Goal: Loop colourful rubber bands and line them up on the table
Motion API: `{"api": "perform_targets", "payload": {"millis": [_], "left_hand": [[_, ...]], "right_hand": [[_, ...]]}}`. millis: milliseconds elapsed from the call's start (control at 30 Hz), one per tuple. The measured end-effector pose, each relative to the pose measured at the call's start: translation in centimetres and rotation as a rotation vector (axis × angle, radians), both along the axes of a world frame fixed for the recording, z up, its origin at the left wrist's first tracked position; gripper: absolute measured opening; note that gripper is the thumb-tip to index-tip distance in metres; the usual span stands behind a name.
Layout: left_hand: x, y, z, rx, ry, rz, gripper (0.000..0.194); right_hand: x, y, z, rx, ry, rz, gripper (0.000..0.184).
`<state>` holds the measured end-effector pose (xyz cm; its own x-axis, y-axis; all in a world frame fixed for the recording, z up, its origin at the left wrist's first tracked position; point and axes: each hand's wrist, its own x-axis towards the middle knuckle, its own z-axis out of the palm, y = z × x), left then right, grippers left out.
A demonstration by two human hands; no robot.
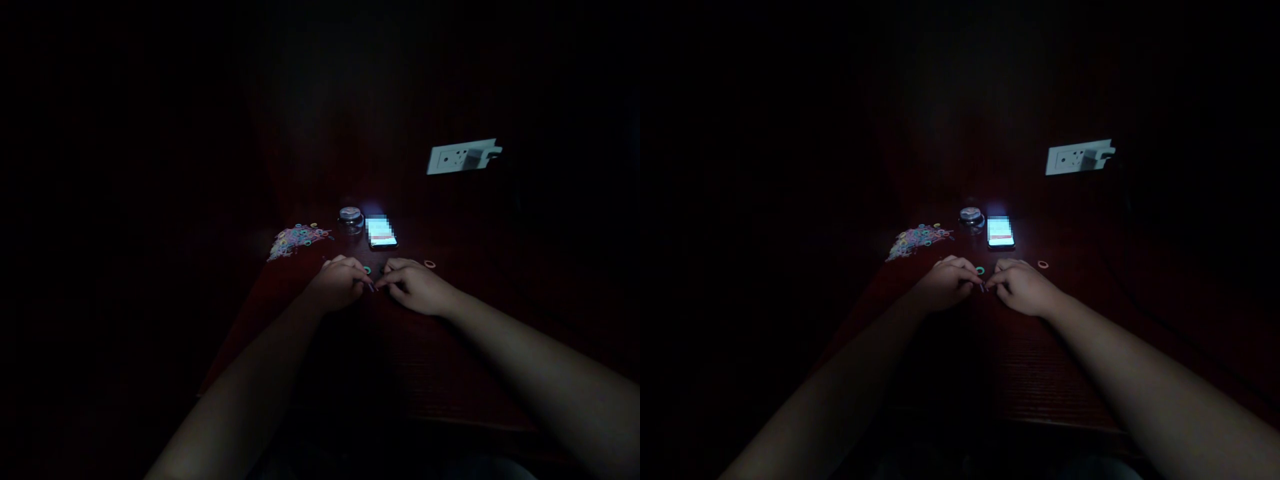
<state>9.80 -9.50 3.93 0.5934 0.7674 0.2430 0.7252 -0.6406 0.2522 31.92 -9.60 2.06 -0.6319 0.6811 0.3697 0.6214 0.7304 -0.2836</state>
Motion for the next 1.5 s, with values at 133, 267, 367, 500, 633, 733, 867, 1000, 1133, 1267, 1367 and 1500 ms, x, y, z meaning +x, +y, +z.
{"api": "perform_targets", "payload": {"millis": [133, 267, 367, 500, 633, 733, 867, 1000, 1133, 1267, 1367, 1500], "left_hand": [[0.0, -0.1, 0.1, -0.001, 0.008, -0.003, 0.025], [-0.3, -0.1, 0.1, 0.014, 0.017, -0.011, 0.025], [-0.3, -0.1, 0.0, 0.01, 0.029, -0.024, 0.024], [-0.2, -0.1, -0.1, -0.022, 0.045, -0.042, 0.028], [-0.1, 0.3, -0.5, -0.049, 0.023, -0.064, 0.034], [-0.3, 0.7, -1.0, -0.061, 0.001, -0.077, 0.038], [-0.5, 0.9, -1.2, -0.051, -0.023, -0.108, 0.04], [-0.5, 0.7, -0.9, -0.043, -0.028, -0.135, 0.036], [-0.4, 0.5, -0.6, -0.059, -0.017, -0.139, 0.036], [-0.3, 0.5, -0.5, -0.061, -0.019, -0.155, 0.035], [-0.4, 0.6, -0.6, -0.059, -0.022, -0.177, 0.034], [-0.5, 0.6, -0.7, -0.052, -0.044, -0.187, 0.033]], "right_hand": [[0.2, 0.3, -0.1, -0.013, 0.042, -0.023, 0.034], [0.3, 0.4, -0.3, -0.044, 0.089, -0.033, 0.033], [0.4, 0.4, -0.3, -0.054, 0.1, -0.027, 0.033], [0.4, 0.4, -0.3, -0.071, 0.097, 0.002, 0.033], [0.4, 0.3, -0.2, -0.091, 0.071, 0.027, 0.037], [0.4, 0.2, 0.0, -0.11, 0.073, 0.036, 0.039], [0.5, 0.1, 0.2, -0.111, 0.115, 0.016, 0.038], [0.6, 0.3, 0.1, -0.086, 0.082, -0.057, 0.033], [0.6, 0.4, 0.0, -0.102, 0.032, -0.024, 0.034], [0.5, 0.2, 0.0, -0.097, 0.021, -0.011, 0.036], [0.3, 0.1, 0.1, -0.099, 0.022, -0.002, 0.038], [0.2, 0.0, 0.2, -0.104, 0.018, -0.007, 0.038]]}}
